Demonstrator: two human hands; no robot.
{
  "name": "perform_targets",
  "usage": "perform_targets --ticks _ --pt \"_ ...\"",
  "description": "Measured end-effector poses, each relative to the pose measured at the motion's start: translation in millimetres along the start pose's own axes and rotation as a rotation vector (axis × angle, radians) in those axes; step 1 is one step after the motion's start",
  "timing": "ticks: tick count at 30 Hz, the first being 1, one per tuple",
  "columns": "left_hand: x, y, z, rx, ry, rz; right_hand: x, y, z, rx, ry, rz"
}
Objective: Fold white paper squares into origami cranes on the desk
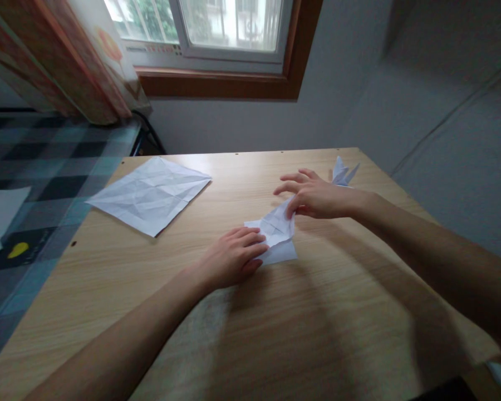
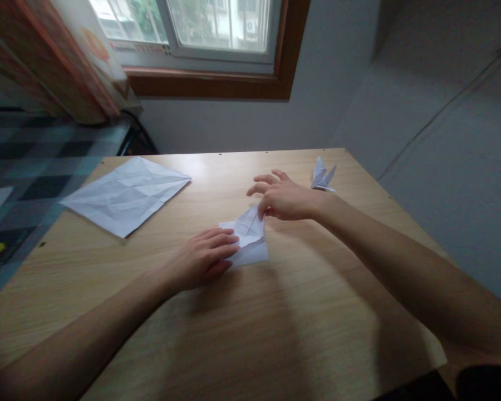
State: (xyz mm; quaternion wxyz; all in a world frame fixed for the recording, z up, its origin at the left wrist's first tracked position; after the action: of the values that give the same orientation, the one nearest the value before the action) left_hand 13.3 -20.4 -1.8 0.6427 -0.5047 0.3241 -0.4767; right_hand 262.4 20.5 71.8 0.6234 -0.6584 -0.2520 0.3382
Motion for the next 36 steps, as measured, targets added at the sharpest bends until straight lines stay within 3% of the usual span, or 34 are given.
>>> perform_targets --ticks 4,10,15,21,26,30,33,36 --pt "-0.3 -0.2 -0.5 -0.009 -0.029 0.003 6.2 -1.6 0.1 0.000 0.053 0.010" --pt "2.3 -2.3 0.1 0.005 0.017 0.023 2.1 6.4 -10.6 0.145 0.152 0.112" --pt "4.5 -3.8 0.9 0.025 0.037 0.074 -4.0 10.2 -7.6 -0.017 0.048 0.168" --pt "4.7 -3.3 0.3 0.030 0.042 0.067 -14.3 4.2 10.9 -0.170 0.044 0.114" --pt "4.9 -4.2 0.4 0.018 0.035 0.060 -5.0 0.4 14.2 -0.164 0.007 0.115" --pt "5.1 -4.0 -0.3 0.007 0.034 0.065 7.2 -6.5 13.0 -0.175 0.111 0.091" --pt "4.8 -3.5 -1.0 -0.003 0.027 0.067 14.8 -12.5 6.3 -0.092 0.235 0.042" --pt "5.4 -4.9 -0.3 -0.024 0.010 0.089 20.7 -8.1 -6.2 0.216 0.381 0.033"
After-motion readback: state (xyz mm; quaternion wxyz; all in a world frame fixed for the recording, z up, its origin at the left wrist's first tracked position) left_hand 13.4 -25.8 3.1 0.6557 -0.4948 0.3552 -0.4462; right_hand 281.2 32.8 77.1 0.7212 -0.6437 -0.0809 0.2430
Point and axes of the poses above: each hand's wrist, its own z-axis towards the middle knuckle, its own y-axis out of the palm, x = y × z, the point moved 2 cm from there along z, towards the middle knuckle, and after that the axes turned 10 degrees about z, right-handed, at the moved point
